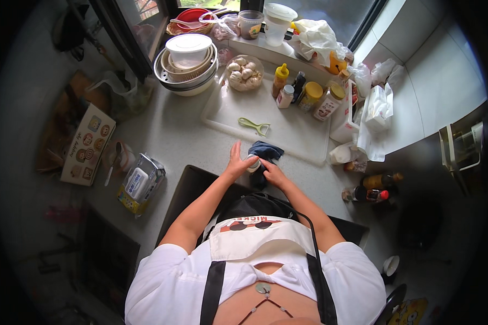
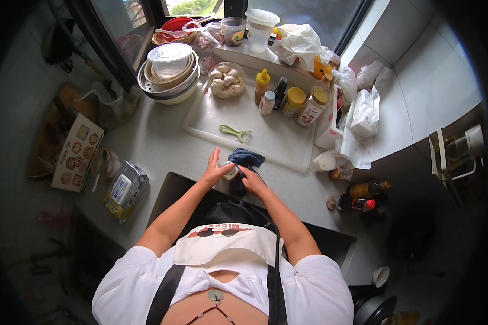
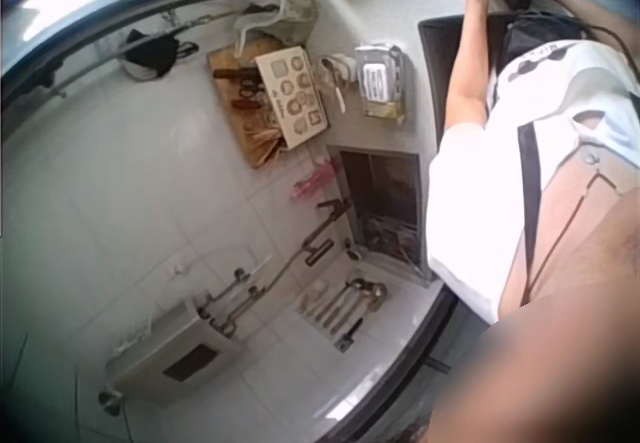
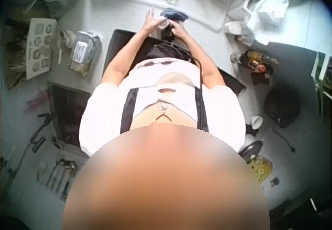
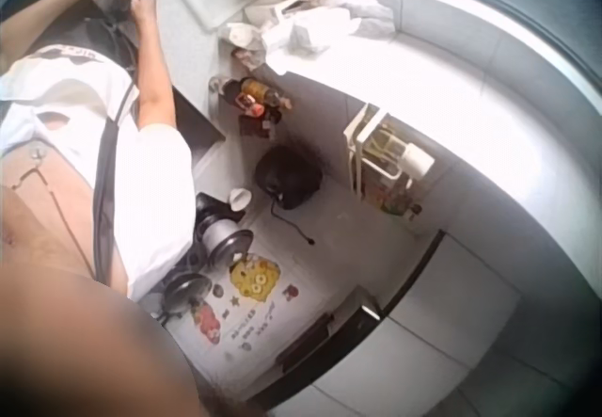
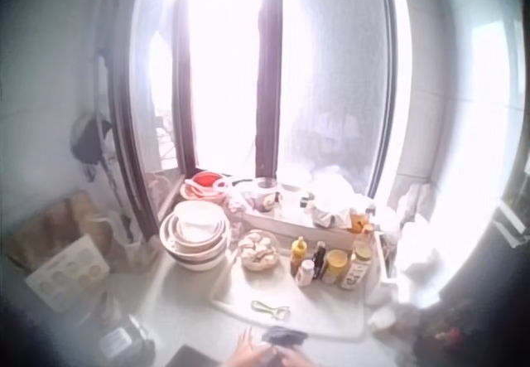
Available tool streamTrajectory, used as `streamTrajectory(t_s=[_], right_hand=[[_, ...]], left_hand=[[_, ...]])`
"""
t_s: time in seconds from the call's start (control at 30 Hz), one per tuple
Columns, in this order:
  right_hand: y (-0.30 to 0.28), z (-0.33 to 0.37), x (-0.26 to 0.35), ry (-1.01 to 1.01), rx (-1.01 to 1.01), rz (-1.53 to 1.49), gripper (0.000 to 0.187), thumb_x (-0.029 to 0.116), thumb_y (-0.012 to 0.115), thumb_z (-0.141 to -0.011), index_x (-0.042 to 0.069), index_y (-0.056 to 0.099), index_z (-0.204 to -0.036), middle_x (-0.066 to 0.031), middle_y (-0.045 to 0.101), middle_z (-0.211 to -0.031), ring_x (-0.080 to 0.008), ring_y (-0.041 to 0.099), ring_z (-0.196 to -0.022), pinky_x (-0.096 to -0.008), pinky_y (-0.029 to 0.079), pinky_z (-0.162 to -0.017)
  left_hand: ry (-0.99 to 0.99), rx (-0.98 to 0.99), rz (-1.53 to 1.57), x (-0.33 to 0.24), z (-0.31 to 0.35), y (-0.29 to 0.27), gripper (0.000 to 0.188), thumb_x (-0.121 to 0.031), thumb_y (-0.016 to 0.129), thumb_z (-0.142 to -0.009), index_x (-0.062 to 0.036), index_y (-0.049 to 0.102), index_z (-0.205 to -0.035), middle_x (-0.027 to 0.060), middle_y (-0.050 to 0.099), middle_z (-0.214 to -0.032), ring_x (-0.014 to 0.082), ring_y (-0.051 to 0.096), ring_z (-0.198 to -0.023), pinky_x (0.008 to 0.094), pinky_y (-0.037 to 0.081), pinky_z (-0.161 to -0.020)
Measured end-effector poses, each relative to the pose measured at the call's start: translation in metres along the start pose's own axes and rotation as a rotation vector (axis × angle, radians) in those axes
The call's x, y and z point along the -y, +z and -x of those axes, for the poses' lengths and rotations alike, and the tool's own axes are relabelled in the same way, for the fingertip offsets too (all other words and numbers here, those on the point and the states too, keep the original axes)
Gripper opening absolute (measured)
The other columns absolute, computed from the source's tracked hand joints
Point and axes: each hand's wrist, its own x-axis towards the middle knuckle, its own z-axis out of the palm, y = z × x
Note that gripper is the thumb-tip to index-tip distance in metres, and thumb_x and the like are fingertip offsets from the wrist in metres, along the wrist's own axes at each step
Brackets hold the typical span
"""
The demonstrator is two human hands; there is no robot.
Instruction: The person wipes multiple condiment bottles and food jars with a blue cloth.
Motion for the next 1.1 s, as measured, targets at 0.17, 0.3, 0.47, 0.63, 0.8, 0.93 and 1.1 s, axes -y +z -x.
streamTrajectory(t_s=[0.17,0.3,0.47,0.63,0.8,0.93,1.1], right_hand=[[-0.003,0.0,0.001,0.071,-0.06,0.038,0.056,0.0,0.039,-0.068,0.007,0.049,-0.123,-0.0151,0.054,-0.119,-0.0262,0.049,-0.114,-0.0318,0.035,-0.099],[-0.01,-0.019,0.015,0.128,-0.064,-0.293,0.055,0.0,0.039,-0.067,0.003,0.052,-0.12,-0.0066,0.059,-0.107,-0.0143,0.053,-0.091,-0.0234,0.04,-0.076],[-0.017,-0.021,0.054,0.254,0.127,-0.346,0.056,0.001,0.042,-0.069,0.006,0.049,-0.125,-0.0055,0.057,-0.114,-0.0155,0.053,-0.103,-0.0259,0.042,-0.086],[0.011,-0.018,-0.009,0.094,-0.061,-0.052,0.049,0.003,0.042,-0.073,0.005,0.048,-0.122,-0.0172,0.054,-0.119,-0.0294,0.05,-0.113,-0.0337,0.037,-0.096],[0.035,0.009,0.009,0.08,-0.369,0.082,0.05,0.003,0.04,-0.072,0.007,0.046,-0.121,-0.0205,0.054,-0.113,-0.0354,0.049,-0.11,-0.037,0.038,-0.094],[0.035,0.022,0.018,0.147,-0.438,0.098,0.047,0.006,0.041,-0.07,0.005,0.049,-0.117,-0.0205,0.055,-0.111,-0.0366,0.051,-0.106,-0.0374,0.04,-0.092],[0.02,0.024,0.054,0.381,-0.334,-0.386,0.05,0.003,0.041,-0.073,0.01,0.05,-0.122,-0.0035,0.057,-0.087,-0.0076,0.047,-0.063,-0.0202,0.038,-0.05]], left_hand=[[-0.037,-0.145,0.069,-0.006,0.011,0.003,0.097,-0.046,0.071,-0.068,0.0051,0.022,-0.134,0.0261,0.022,-0.137,0.0354,0.023,-0.129,0.0381,0.023,-0.104],[-0.527,-0.133,0.402,-0.021,0.033,-0.002,0.086,-0.049,0.067,-0.073,0.0031,0.03,-0.131,0.0222,0.026,-0.136,0.0327,0.029,-0.125,0.039,0.024,-0.102],[-0.677,0.206,0.745,-0.031,0.042,-0.009,0.065,-0.048,0.068,-0.073,-0.0058,0.047,-0.119,0.0082,0.046,-0.119,0.0198,0.04,-0.111,0.0363,0.03,-0.089],[-0.73,0.227,0.614,-0.022,0.034,-0.009,0.061,-0.042,0.068,-0.076,-0.0069,0.045,-0.12,0.005,0.048,-0.116,0.0157,0.044,-0.106,0.0334,0.031,-0.087],[-0.519,0.17,0.495,-0.025,0.031,-0.015,0.077,-0.042,0.067,-0.076,-0.0028,0.031,-0.132,0.0123,0.042,-0.129,0.0219,0.039,-0.118,0.0355,0.03,-0.095],[-0.391,0.168,0.379,-0.031,0.027,-0.014,0.077,-0.038,0.067,-0.078,-0.0014,0.029,-0.134,0.0167,0.038,-0.132,0.024,0.039,-0.12,0.0354,0.033,-0.095],[-0.12,0.222,0.389,-0.021,0.034,-0.001,0.076,-0.03,0.07,-0.076,0.0013,0.029,-0.132,0.0211,0.035,-0.132,0.0273,0.038,-0.121,0.0357,0.033,-0.098]])
